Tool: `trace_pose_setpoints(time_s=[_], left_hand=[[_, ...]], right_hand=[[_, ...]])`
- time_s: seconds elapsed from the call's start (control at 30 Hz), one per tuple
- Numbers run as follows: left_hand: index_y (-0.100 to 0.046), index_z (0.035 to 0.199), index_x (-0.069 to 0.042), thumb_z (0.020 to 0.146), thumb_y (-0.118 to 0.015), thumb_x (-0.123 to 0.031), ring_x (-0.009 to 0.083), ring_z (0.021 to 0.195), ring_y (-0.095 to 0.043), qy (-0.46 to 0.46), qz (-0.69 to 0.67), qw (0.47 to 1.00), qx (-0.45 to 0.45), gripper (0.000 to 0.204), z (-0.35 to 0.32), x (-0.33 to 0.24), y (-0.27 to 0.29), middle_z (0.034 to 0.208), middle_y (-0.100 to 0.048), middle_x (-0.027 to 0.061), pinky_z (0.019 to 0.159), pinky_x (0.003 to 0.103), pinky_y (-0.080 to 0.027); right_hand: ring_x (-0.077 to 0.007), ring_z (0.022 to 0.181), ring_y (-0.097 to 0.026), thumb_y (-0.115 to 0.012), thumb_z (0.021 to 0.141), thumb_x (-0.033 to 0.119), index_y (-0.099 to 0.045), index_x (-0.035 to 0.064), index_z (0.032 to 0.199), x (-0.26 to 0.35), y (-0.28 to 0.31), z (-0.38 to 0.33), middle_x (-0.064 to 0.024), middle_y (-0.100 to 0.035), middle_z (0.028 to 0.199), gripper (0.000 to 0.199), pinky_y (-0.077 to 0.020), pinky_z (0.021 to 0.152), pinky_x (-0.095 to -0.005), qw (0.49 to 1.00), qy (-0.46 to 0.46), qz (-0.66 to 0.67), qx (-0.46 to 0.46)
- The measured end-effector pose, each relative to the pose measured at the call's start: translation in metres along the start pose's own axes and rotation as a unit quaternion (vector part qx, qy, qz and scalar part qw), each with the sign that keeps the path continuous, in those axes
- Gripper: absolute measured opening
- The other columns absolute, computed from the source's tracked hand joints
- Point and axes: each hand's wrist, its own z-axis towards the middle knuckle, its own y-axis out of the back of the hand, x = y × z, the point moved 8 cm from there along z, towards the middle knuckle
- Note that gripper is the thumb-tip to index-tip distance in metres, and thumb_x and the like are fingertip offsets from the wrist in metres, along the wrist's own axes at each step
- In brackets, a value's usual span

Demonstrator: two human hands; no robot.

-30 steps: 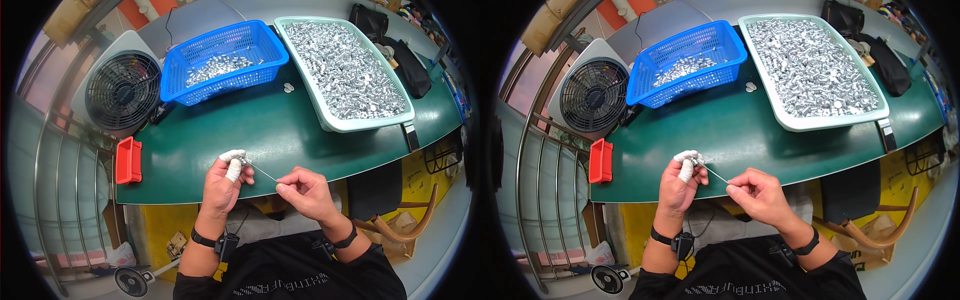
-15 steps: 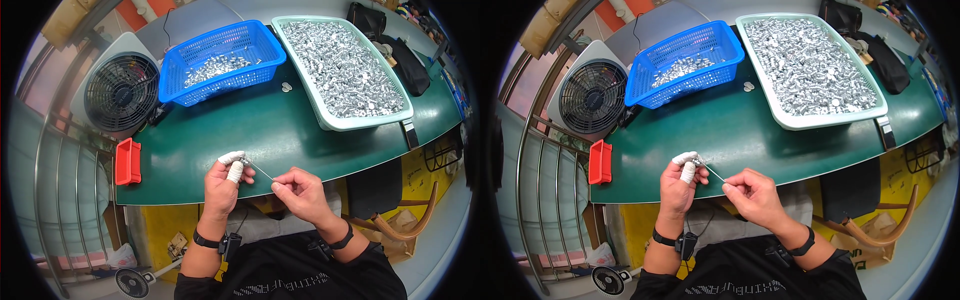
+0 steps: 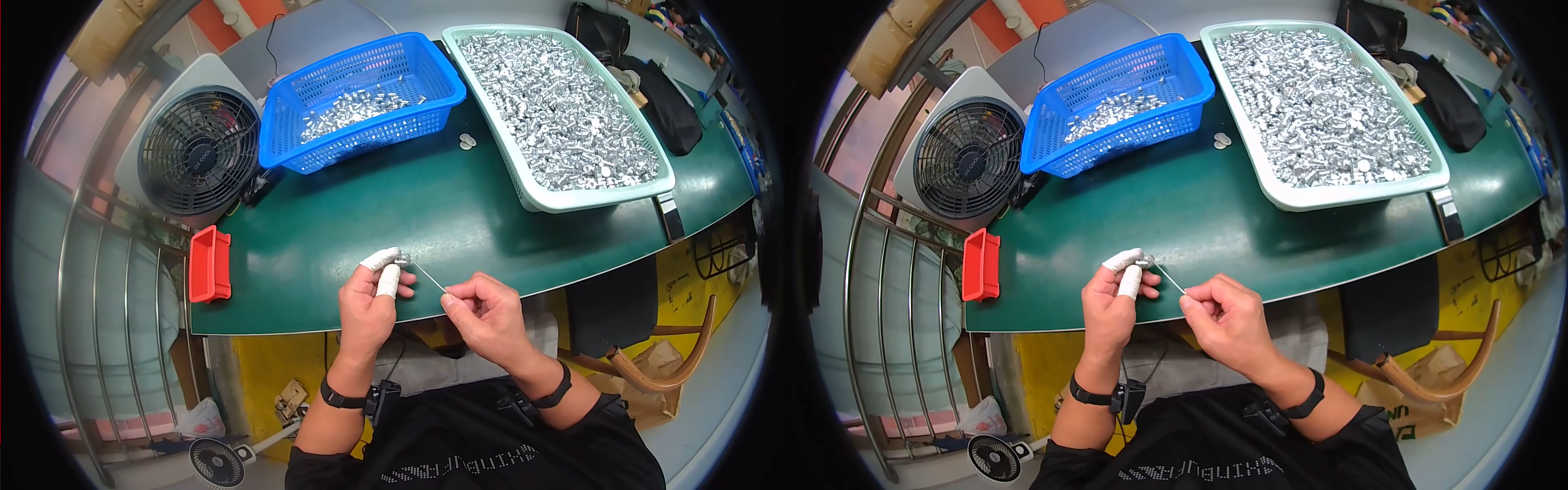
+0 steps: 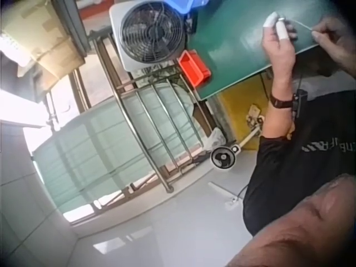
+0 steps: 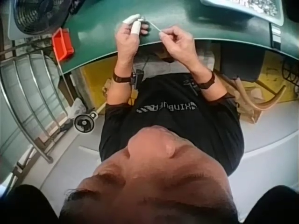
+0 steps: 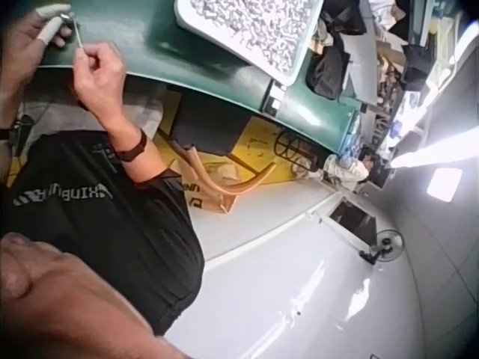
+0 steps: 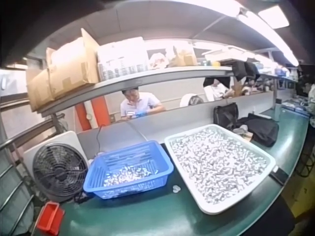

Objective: The person picks up a metal part from a blue basket and inserts a thin metal rod into its openings. After setting the part down, they reach into a white tray to select another metal part and repeat the process.

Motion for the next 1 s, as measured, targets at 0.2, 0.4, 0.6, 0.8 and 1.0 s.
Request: trace_pose_setpoints(time_s=[0.2,0.4,0.6,0.8,1.0], left_hand=[[-0.065,0.108,0.005,0.094,-0.063,-0.001,0.0122,0.071,-0.066,-0.103,0.263,0.957,-0.072,0.015,-0.005,-0.023,0.005,0.088,-0.071,0.0105,0.064,0.025,-0.053],[-0.067,0.097,0.005,0.089,-0.069,-0.005,0.0196,0.062,-0.067,-0.138,0.359,0.917,-0.107,0.013,-0.007,-0.037,0.003,0.077,-0.071,0.0174,0.059,0.032,-0.052],[-0.066,0.092,0.005,0.086,-0.073,-0.008,0.0196,0.053,-0.063,-0.108,0.349,0.920,-0.140,0.016,-0.002,-0.031,0.009,0.065,-0.067,0.0145,0.053,0.032,-0.050],[-0.066,0.095,0.004,0.088,-0.072,-0.004,0.0071,0.064,-0.059,-0.055,0.323,0.936,-0.127,0.012,0.001,-0.013,0.017,0.076,-0.068,0.0044,0.058,0.022,-0.048],[-0.063,0.109,0.003,0.093,-0.065,-0.005,0.0171,0.074,-0.066,-0.058,0.204,0.971,-0.109,0.018,-0.004,-0.014,0.031,0.093,-0.070,0.0116,0.063,0.027,-0.051]], right_hand=[[-0.0042,0.061,-0.048,-0.069,0.087,0.000,-0.069,-0.0039,0.086,0.001,-0.004,0.003,-0.0012,-0.056,0.074,0.004,-0.0383,0.053,-0.0227,1.000,-0.002,-0.024,0.000],[-0.0075,0.056,-0.051,-0.070,0.085,0.001,-0.068,-0.0042,0.082,0.008,-0.009,0.004,-0.0048,-0.058,0.070,0.006,-0.0407,0.050,-0.0250,0.994,0.031,-0.105,0.013],[-0.0098,0.054,-0.053,-0.070,0.083,0.002,-0.067,-0.0044,0.080,0.007,-0.010,0.002,-0.0071,-0.060,0.069,0.008,-0.0425,0.049,-0.0261,0.984,0.066,-0.162,0.033],[-0.0092,0.055,-0.053,-0.071,0.083,0.003,-0.068,-0.0041,0.082,0.007,-0.006,-0.001,-0.0060,-0.059,0.069,0.008,-0.0426,0.050,-0.0256,0.988,0.045,-0.138,0.055],[-0.0079,0.058,-0.053,-0.072,0.085,0.004,-0.069,-0.0033,0.086,0.006,0.005,-0.001,-0.0039,-0.058,0.070,0.008,-0.0423,0.052,-0.0243,0.991,0.030,-0.113,0.058]])
